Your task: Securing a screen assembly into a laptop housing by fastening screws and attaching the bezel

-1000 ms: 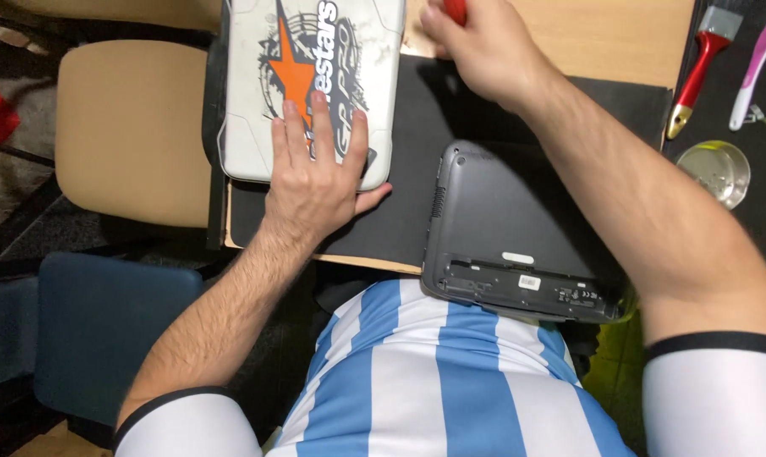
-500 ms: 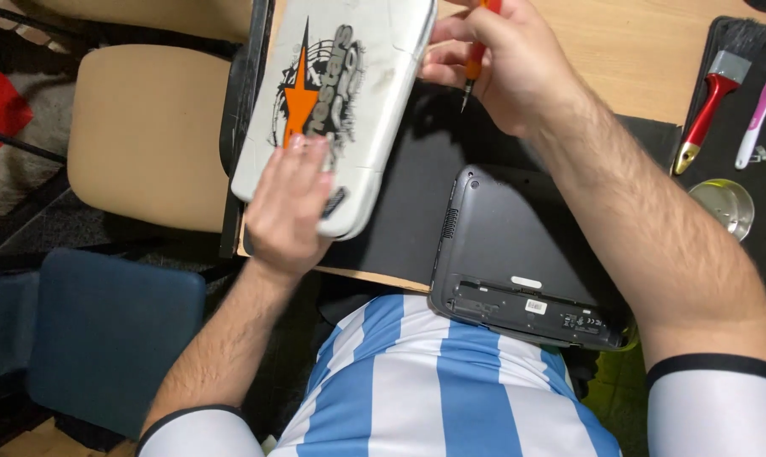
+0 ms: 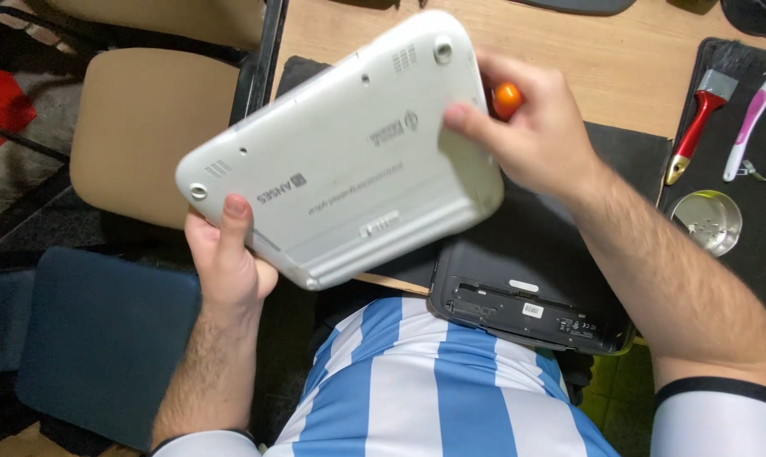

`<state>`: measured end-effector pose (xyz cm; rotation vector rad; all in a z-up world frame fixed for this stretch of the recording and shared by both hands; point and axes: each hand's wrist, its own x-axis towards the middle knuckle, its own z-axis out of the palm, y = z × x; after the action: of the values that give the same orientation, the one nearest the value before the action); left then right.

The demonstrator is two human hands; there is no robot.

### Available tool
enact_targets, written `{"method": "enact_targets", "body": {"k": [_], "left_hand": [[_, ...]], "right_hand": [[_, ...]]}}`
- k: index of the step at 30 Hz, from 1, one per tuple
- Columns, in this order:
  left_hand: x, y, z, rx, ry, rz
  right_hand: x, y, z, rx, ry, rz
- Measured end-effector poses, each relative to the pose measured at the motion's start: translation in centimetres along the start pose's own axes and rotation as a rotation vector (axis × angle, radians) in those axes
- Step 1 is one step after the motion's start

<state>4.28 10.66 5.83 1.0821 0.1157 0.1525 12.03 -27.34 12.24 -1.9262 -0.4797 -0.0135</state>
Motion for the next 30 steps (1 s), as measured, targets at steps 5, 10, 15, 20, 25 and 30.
{"method": "enact_targets", "body": {"k": [5,10,15,20,25,30], "left_hand": [[-1.9,0.3,-0.5,0.008,-0.029,-0.171],[-3.3,1.0,-0.1,0.017,-0.096,-0.313],[-4.4,1.0,-0.6,0.060,-0.167,-0.456],[-4.6,0.4,-0.7,0.046,-0.258,-0.545],[-4.4,0.2,0.6,0.076,-0.251,-0.569],[-4.2,-0.3,1.6,0.073,-0.209,-0.576]], "right_hand": [[-5.8,-1.7,-0.6,-0.086,0.037,0.131],[-10.1,-2.4,-1.1,-0.139,0.057,0.179],[-14.5,-1.8,-0.9,-0.166,0.052,0.352],[-17.8,-0.9,-0.3,-0.095,0.068,0.439],[-18.1,-0.3,-0.3,-0.056,0.062,0.528],[-16.7,0.4,-0.6,-0.026,0.071,0.638]]}}
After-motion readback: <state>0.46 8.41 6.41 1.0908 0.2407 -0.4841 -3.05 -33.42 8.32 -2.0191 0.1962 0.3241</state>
